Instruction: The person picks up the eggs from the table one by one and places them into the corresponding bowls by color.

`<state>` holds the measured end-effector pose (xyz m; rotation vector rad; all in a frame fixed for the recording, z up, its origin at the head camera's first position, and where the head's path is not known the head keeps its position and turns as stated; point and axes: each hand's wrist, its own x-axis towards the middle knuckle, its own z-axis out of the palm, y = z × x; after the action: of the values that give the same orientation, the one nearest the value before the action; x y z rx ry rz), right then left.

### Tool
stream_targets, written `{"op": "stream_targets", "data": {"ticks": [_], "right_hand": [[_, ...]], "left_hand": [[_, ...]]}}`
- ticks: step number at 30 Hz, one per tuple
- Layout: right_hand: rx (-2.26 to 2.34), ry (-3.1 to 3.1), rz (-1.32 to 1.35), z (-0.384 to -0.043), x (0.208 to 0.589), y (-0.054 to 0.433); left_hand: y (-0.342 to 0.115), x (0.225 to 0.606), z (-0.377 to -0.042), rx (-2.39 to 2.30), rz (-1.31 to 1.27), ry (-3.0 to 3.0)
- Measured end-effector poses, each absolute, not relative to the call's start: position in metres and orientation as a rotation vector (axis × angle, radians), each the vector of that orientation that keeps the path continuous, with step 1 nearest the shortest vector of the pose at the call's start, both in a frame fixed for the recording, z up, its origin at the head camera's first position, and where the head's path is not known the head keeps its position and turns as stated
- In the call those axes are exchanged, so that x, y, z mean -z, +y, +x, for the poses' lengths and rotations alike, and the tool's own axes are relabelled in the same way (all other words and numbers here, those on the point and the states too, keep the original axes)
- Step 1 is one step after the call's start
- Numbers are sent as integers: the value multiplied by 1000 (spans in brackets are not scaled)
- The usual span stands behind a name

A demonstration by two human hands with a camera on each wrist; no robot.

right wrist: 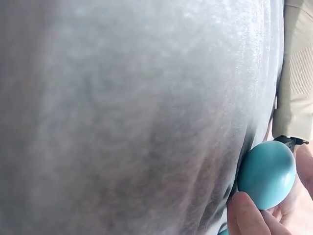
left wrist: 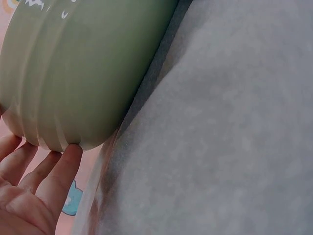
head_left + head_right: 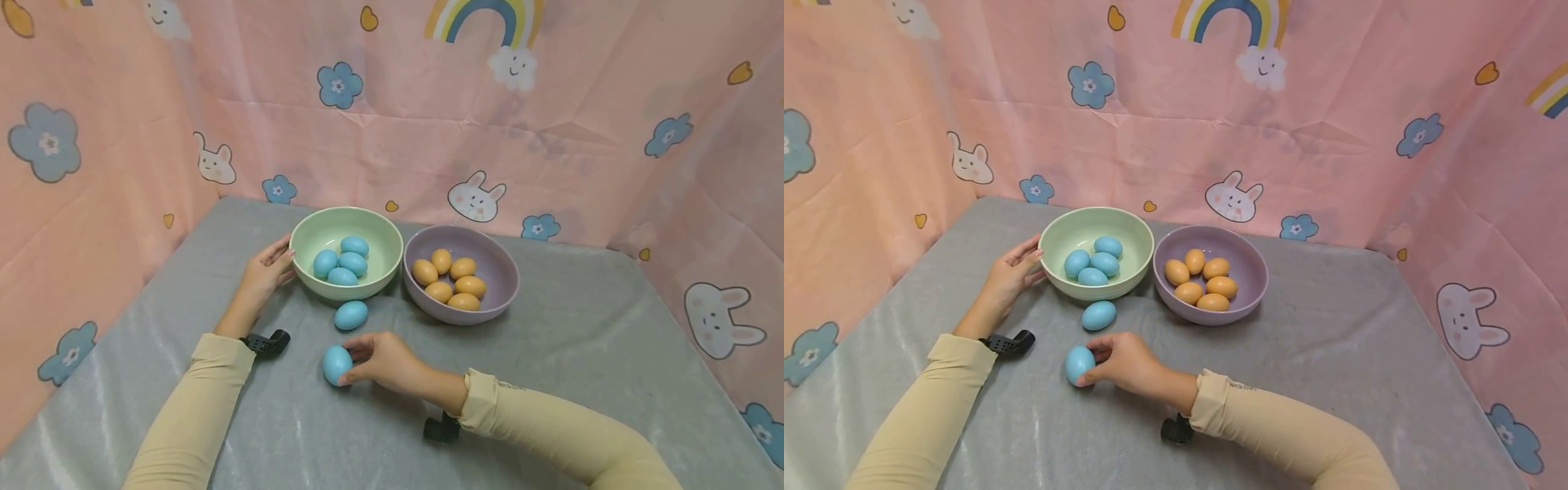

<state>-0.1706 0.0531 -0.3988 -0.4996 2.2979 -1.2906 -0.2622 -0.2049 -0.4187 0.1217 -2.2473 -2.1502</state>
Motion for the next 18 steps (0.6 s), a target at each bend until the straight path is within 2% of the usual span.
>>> {"op": "stream_targets", "data": {"ticks": [18], "right_hand": [[1295,2302,-483,-172,399,47]], "left_hand": [[-204,416,-261,2176,118,-2227]]}}
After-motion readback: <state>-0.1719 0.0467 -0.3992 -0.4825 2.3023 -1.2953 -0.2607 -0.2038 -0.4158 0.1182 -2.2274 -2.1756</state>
